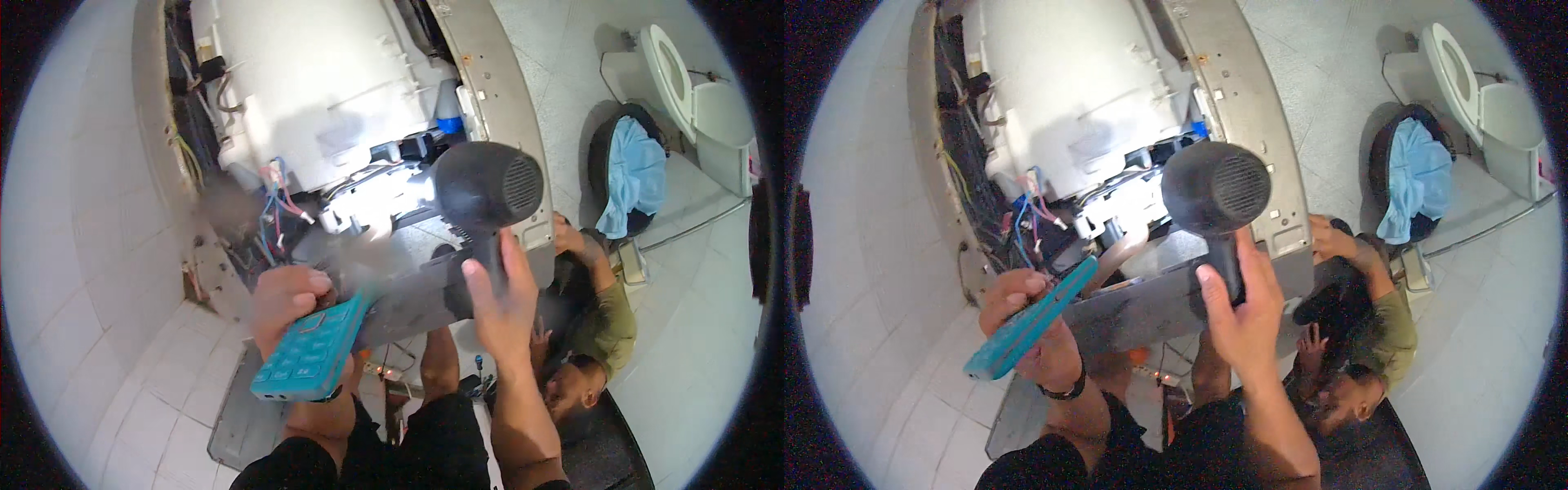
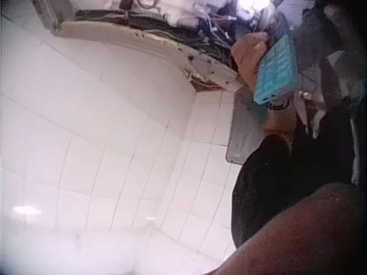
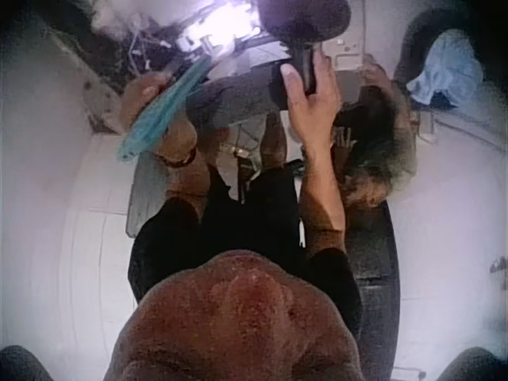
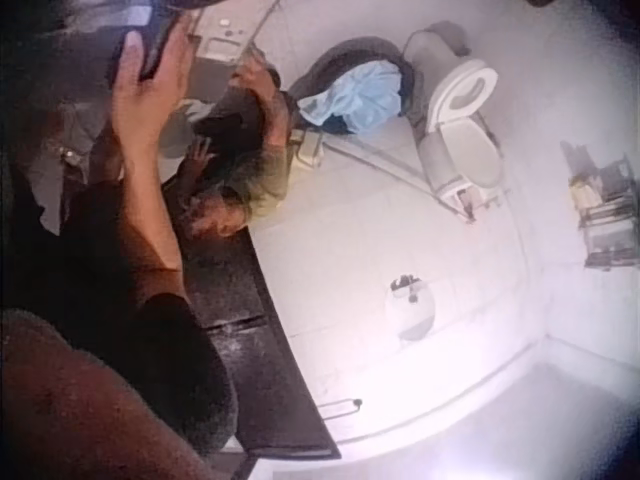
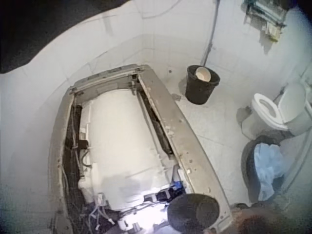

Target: The person directs air from a hair dryer into the inner components of an open washing machine while holding a mobile phone. Afterward, the person steps back and helps lift the washing machine upright.

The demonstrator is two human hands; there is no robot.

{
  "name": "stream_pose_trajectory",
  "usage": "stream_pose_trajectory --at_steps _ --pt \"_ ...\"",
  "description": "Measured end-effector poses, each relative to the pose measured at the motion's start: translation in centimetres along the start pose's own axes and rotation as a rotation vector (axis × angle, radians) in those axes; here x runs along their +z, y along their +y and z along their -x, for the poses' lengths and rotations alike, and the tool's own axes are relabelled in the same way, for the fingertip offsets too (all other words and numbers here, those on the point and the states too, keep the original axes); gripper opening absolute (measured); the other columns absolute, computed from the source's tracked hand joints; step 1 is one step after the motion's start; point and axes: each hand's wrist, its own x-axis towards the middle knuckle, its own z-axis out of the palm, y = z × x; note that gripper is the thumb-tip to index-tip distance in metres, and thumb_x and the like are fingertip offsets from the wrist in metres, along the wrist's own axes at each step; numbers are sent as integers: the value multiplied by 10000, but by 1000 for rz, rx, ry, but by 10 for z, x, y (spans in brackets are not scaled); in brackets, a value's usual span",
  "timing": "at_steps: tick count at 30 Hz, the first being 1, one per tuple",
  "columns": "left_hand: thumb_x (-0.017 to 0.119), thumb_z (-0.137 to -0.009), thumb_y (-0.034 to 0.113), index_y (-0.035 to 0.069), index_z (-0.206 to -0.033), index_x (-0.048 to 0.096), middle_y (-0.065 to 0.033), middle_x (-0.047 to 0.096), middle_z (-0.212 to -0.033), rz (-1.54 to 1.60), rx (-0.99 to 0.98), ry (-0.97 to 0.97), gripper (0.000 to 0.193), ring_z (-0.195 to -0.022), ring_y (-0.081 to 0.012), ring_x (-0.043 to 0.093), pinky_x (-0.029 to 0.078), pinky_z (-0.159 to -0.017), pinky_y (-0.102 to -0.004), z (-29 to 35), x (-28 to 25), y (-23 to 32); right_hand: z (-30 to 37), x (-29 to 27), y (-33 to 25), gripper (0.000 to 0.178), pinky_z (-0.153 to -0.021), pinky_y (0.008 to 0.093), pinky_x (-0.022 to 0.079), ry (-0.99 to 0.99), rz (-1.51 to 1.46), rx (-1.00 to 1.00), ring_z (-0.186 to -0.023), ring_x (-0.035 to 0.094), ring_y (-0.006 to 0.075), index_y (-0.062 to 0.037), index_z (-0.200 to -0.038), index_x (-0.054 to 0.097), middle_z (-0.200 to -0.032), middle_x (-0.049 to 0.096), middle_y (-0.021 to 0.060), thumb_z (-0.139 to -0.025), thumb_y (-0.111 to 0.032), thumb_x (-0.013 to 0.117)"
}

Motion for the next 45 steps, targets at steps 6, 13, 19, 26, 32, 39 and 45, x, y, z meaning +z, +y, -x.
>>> stream_pose_trajectory --at_steps 6,13,19,26,32,39,45 --pt "766 -902 44 57 -1172 573 -140 648 -1095 116 -60 -28 333 -964 -235 616 533 -802 -317 -3 18 -22 -4 -1 -4 578 -838 381 518 -12 -67 52 -913 653 300 69 -1406 553 -1020 648 203 -910 -149 755" --pt "775 -881 22 55 -1157 580 -135 653 -1076 5 -2 -152 339 -964 -227 616 528 -797 -295 -18 14 -34 -1 0 1 567 -783 377 513 52 -60 -1 -850 637 298 63 -1391 568 -976 628 191 -911 -174 755" --pt "724 -915 70 56 -1145 591 -142 652 -1068 10 6 -196 266 -954 -241 612 520 -768 -335 -24 19 -36 -3 -1 -4 540 -778 389 516 47 -56 -14 -853 640 307 62 -1371 577 -979 626 191 -911 -160 751" --pt "699 -908 177 44 -1105 622 -164 668 -1057 77 -107 -158 249 -949 -262 618 518 -804 -366 -20 28 -42 -10 -7 -6 547 -796 411 511 -12 -83 -19 -876 633 331 49 -1401 555 -986 612 197 -922 -143 737" --pt "713 -858 143 33 -1083 653 -166 658 -1068 52 -118 -137 258 -979 -274 619 505 -840 -368 -12 28 -42 -9 -3 -10 586 -794 421 502 -68 -23 11 -887 612 340 33 -1452 512 -996 584 193 -943 -165 724" --pt "763 -904 64 53 -1159 574 -150 651 -1092 -58 6 -200 318 -953 -228 615 527 -795 -331 -15 21 -40 -6 -2 -9 588 -820 429 495 -39 22 -33 -916 602 352 44 -1466 484 -1018 572 206 -974 -203 690" --pt "769 -882 32 51 -1174 582 -150 649 -1106 -3 -9 -159 347 -967 -229 611 525 -817 -336 -10 12 -33 -4 1 -9 573 -870 430 493 -36 58 -27 -957 615 356 45 -1461 484 -1067 592 221 -985 -213 670"
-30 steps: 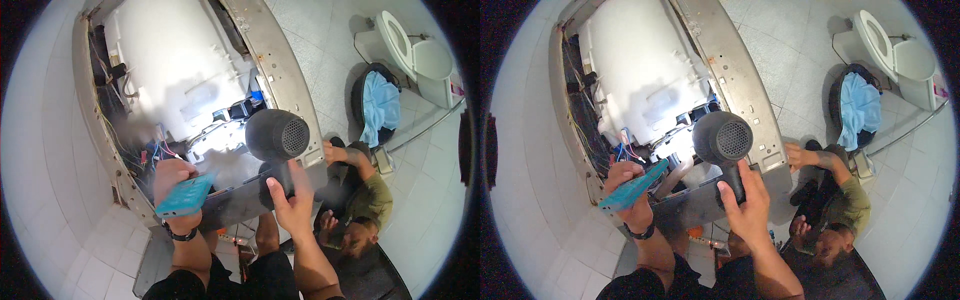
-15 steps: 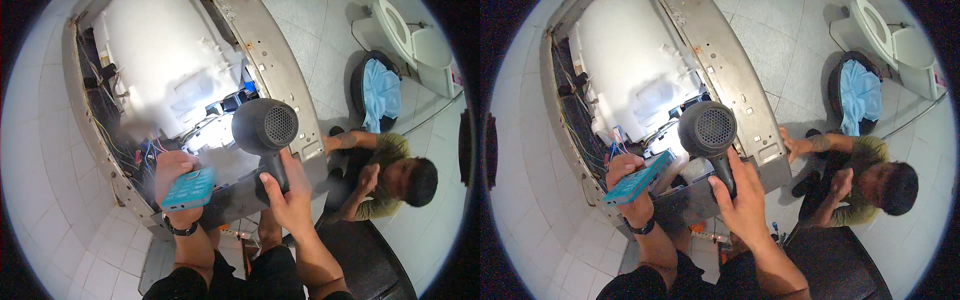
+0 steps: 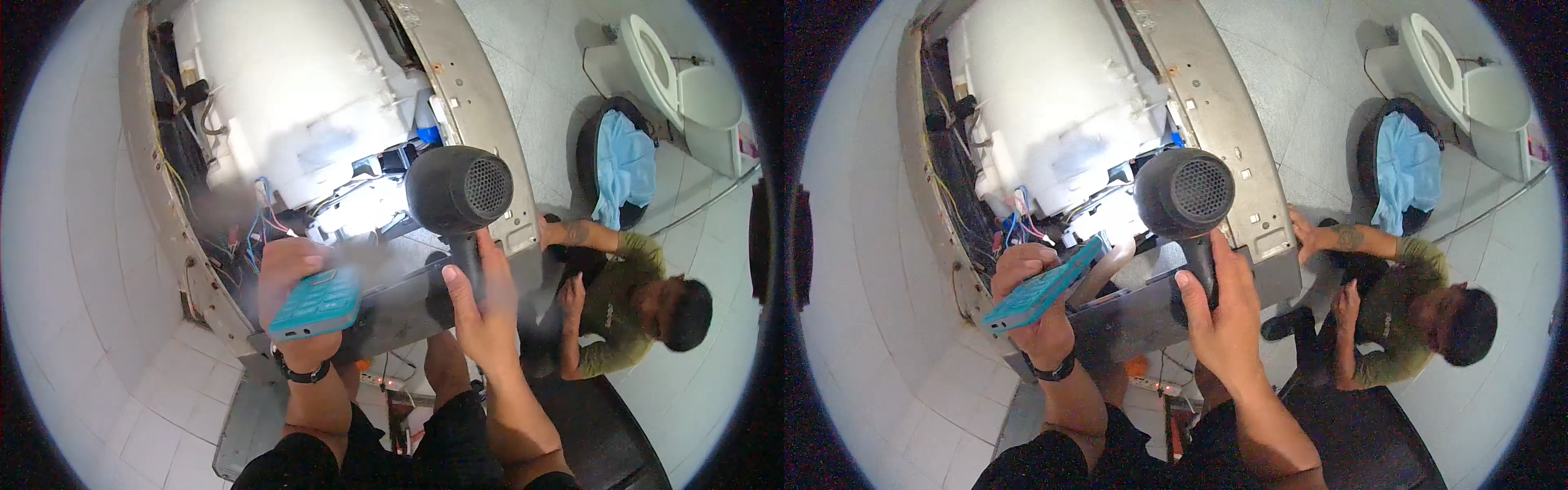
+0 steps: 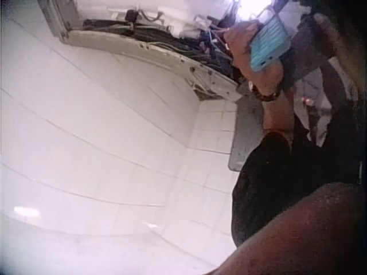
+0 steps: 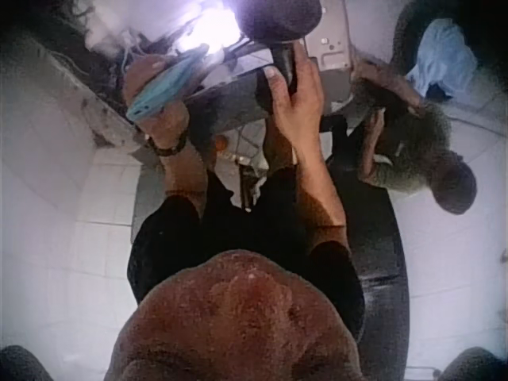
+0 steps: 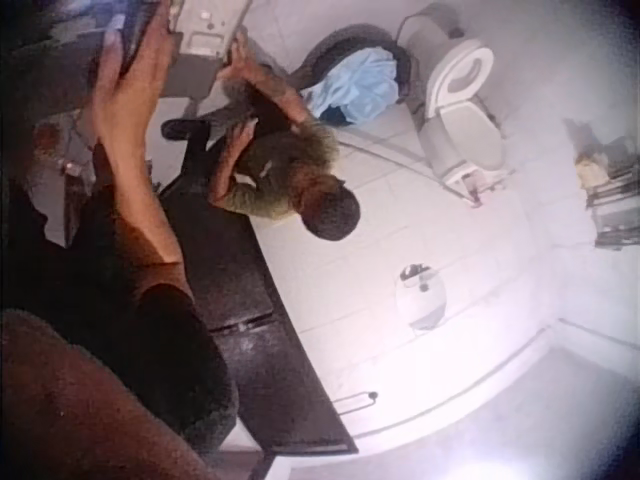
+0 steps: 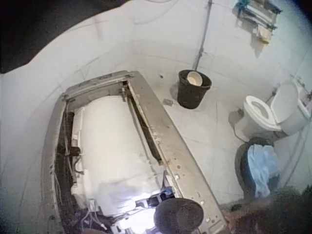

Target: The person directs air from a hair dryer into the inner components of an open washing machine while holding a mobile phone. Afterward, the person steps back and helps lift the washing machine upright.

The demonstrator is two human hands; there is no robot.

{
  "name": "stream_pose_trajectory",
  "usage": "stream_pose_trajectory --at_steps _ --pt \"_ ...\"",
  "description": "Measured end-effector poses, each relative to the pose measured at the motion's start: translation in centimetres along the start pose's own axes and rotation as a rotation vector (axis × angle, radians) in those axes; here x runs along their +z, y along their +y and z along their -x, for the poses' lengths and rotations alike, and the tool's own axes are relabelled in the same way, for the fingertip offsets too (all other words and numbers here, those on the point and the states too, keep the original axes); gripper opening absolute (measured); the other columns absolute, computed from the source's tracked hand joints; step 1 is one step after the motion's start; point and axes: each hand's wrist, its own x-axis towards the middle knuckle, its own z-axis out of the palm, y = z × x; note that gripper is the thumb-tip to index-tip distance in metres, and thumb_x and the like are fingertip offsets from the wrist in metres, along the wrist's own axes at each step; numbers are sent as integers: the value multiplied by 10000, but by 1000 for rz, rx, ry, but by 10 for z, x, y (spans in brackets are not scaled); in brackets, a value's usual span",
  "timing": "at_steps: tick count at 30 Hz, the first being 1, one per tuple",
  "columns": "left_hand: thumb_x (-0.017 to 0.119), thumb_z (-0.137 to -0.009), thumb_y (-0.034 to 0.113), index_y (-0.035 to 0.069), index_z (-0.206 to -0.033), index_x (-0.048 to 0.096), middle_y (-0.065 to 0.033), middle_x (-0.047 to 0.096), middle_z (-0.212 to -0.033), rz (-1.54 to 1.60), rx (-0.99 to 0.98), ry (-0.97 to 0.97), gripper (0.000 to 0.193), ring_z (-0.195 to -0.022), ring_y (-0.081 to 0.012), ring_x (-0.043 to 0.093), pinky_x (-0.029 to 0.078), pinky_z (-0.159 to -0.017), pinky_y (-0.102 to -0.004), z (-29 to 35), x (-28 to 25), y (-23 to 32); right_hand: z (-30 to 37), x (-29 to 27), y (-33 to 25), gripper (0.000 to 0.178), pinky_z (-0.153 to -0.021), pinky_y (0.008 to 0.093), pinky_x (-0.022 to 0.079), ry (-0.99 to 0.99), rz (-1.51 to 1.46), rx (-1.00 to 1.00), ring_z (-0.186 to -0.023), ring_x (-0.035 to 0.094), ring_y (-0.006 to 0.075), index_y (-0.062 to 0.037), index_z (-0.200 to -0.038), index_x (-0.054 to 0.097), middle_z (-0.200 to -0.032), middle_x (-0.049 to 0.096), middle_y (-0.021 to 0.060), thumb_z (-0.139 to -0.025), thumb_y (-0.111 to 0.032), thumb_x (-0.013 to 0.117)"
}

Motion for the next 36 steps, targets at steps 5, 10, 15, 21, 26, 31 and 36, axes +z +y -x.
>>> stream_pose_trajectory --at_steps 5,10,15,21,26,31,36 --pt "764 -878 35 53 -1164 590 -148 655 -1093 5 22 71 336 -961 -233 615 531 -790 -338 5 -9 5 1 0 5 556 -952 421 484 -7 -22 3 -1053 631 347 47 -1464 483 -1152 622 229 -1002 -219 643" --pt "695 -951 177 63 -1106 614 -151 666 -1030 5 -11 78 209 -914 -238 616 523 -712 -331 23 -34 24 -1 1 -5 557 -1054 404 453 -47 -107 38 -1216 616 328 53 -1480 464 -1328 617 246 -1015 -222 599" --pt "674 -966 251 70 -1064 619 -150 679 -1020 79 -6 75 213 -902 -255 625 532 -721 -354 46 -48 66 2 1 8 562 -1065 405 449 -65 -147 156 -1234 612 341 25 -1483 449 -1331 619 260 -1023 -264 593" --pt "797 -849 156 58 -1137 624 -138 670 -1106 127 8 56 350 -1003 -279 635 520 -875 -379 33 -99 154 5 -2 -1 570 -883 399 527 -113 -316 231 -966 691 278 -26 -1492 454 -1137 688 209 -1025 -317 603" --pt "794 -838 193 56 -1143 617 -148 669 -1128 93 -20 -14 378 -1005 -288 634 511 -893 -384 32 -141 215 1 4 56 572 -785 335 548 -20 -205 60 -859 687 207 -36 -1504 446 -1146 663 160 -1024 -299 609" --pt "603 -984 195 64 -1069 604 -131 656 -1042 48 68 74 157 -968 -256 608 521 -785 -358 23 -156 282 3 -1 21 595 -702 338 569 -157 -459 245 -818 668 180 -67 -1536 383 -1211 617 162 -1030 -291 603" --pt "612 -993 228 59 -1073 599 -126 650 -1039 20 158 115 186 -978 -264 611 521 -824 -363 35 -147 325 23 -12 10 548 -670 337 554 -198 -408 255 -771 616 157 -97 -1507 404 -1090 631 113 -1031 -279 606"
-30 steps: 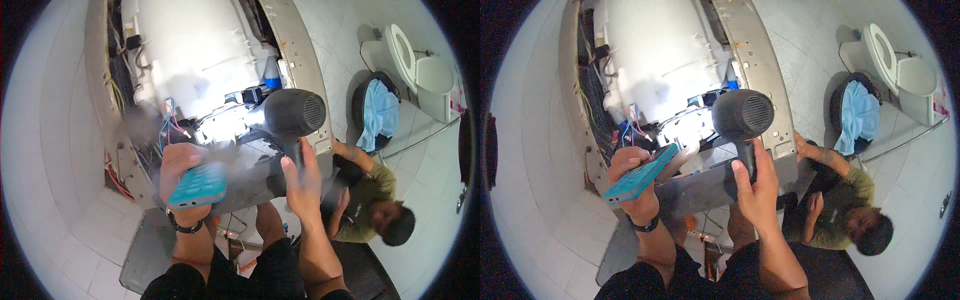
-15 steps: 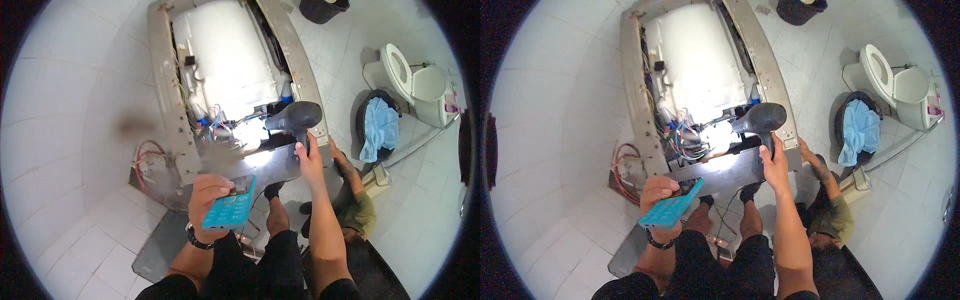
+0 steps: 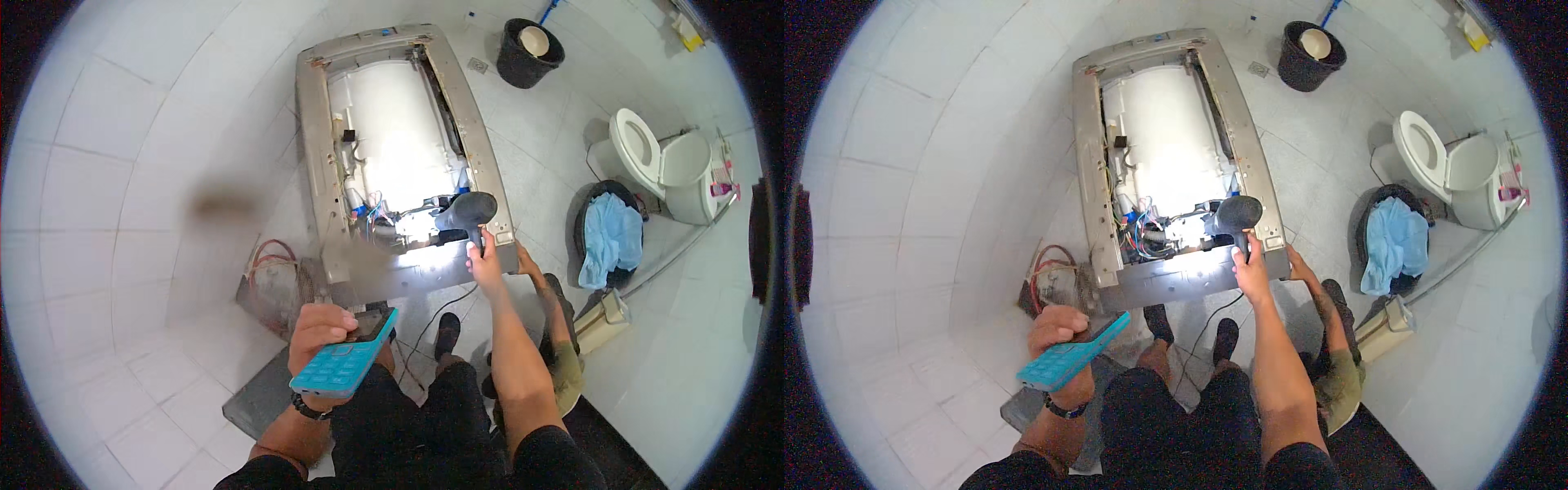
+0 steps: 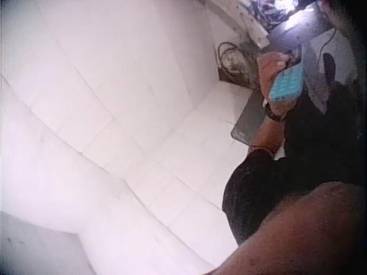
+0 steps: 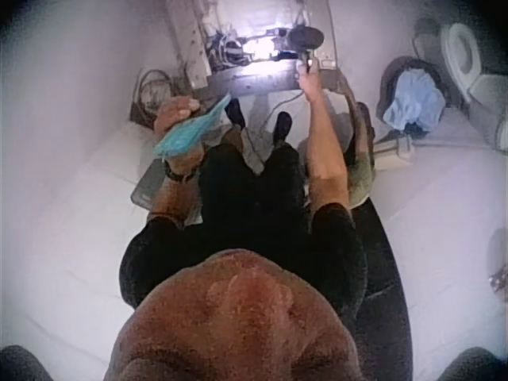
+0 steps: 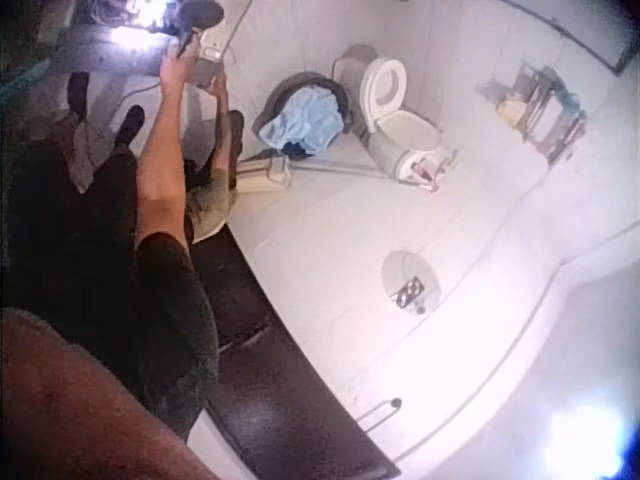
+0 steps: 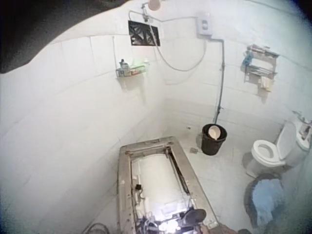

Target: The person directs air from a hair dryer into the inner components of an open washing machine while holding a mobile phone. Afterward, the person steps back and helps lift the washing machine upright.

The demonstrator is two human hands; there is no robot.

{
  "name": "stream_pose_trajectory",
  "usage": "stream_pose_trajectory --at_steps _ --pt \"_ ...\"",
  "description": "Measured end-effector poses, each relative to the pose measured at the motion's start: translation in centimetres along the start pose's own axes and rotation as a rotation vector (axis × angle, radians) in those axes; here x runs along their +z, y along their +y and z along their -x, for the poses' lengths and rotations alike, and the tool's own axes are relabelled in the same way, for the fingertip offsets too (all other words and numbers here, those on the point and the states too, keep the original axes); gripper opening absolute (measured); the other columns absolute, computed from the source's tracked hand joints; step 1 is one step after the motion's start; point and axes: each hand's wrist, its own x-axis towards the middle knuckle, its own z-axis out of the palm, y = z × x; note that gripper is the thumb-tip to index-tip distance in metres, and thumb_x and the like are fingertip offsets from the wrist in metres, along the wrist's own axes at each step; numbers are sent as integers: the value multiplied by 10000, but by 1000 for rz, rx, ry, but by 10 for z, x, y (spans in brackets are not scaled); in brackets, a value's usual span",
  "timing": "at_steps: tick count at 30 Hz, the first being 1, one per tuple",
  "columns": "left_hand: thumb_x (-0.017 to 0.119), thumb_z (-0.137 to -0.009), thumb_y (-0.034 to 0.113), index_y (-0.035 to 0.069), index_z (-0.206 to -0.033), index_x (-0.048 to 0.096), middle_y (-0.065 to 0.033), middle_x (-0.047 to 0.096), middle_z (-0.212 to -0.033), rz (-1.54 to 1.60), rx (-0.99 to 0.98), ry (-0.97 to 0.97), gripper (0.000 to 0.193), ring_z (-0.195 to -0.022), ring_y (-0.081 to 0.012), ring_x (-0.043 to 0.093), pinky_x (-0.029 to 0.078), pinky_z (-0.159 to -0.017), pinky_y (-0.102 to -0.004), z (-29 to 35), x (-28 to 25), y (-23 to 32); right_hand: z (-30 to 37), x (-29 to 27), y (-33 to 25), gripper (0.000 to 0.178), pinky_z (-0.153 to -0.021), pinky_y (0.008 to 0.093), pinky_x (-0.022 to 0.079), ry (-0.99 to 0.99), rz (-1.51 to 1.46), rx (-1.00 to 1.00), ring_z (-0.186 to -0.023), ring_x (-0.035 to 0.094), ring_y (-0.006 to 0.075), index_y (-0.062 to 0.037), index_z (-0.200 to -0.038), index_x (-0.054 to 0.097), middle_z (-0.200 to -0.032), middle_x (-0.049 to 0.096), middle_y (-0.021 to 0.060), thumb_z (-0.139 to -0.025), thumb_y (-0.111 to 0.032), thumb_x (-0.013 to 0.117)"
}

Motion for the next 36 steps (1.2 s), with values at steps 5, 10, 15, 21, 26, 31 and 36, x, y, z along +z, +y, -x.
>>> stream_pose_trajectory --at_steps 5,10,15,21,26,31,36 --pt "607 -1009 235 54 -1099 581 -124 639 -1094 39 -136 132 204 -1005 -259 610 534 -858 -373 27 31 41 14 -16 -9 549 -583 302 494 -69 -118 -51 -715 580 122 -144 -1517 382 -957 623 53 -1031 -269 607" --pt "615 -1009 224 55 -1101 577 -135 628 -1087 -116 -96 149 196 -1025 -265 610 537 -868 -370 52 50 82 20 -35 -15 561 -566 262 454 -160 -257 -31 -708 555 92 -170 -1524 379 -934 607 13 -1024 -242 623" --pt "602 -1014 172 63 -1129 559 -132 618 -1067 -122 -56 209 164 -1023 -268 606 532 -886 -373 70 56 120 29 -42 -18 582 -597 263 462 -165 -302 -22 -745 568 104 -161 -1527 382 -972 604 19 -1013 -236 646" --pt "617 -1009 155 64 -1145 548 -133 611 -1052 -130 156 381 178 -1020 -279 596 522 -903 -383 49 67 148 33 -46 -25 620 -597 272 478 -180 -251 -84 -768 597 106 -183 -1539 371 -979 603 8 -999 -254 668" --pt "662 -986 147 69 -1158 553 -124 609 -1047 -244 150 443 217 -1003 -276 592 519 -889 -385 56 74 153 65 -54 -23 631 -718 296 498 -176 -553 -69 -856 603 133 -143 -1554 344 -1036 610 37 -1007 -186 658" --pt "706 -960 118 70 -1172 565 -113 616 -1071 -83 59 459 259 -1024 -267 596 522 -913 -394 103 66 141 91 -66 -8 708 -742 329 536 -201 -670 -26 -847 625 192 -169 -1577 230 -1080 607 86 -1010 -190 653" --pt "696 -973 107 75 -1192 571 -109 622 -1096 -52 57 503 254 -1042 -259 598 527 -922 -404 133 57 138 123 -61 7 622 -731 337 526 -232 -743 10 -864 616 191 -170 -1529 275 -1055 602 88 -1021 -188 633"
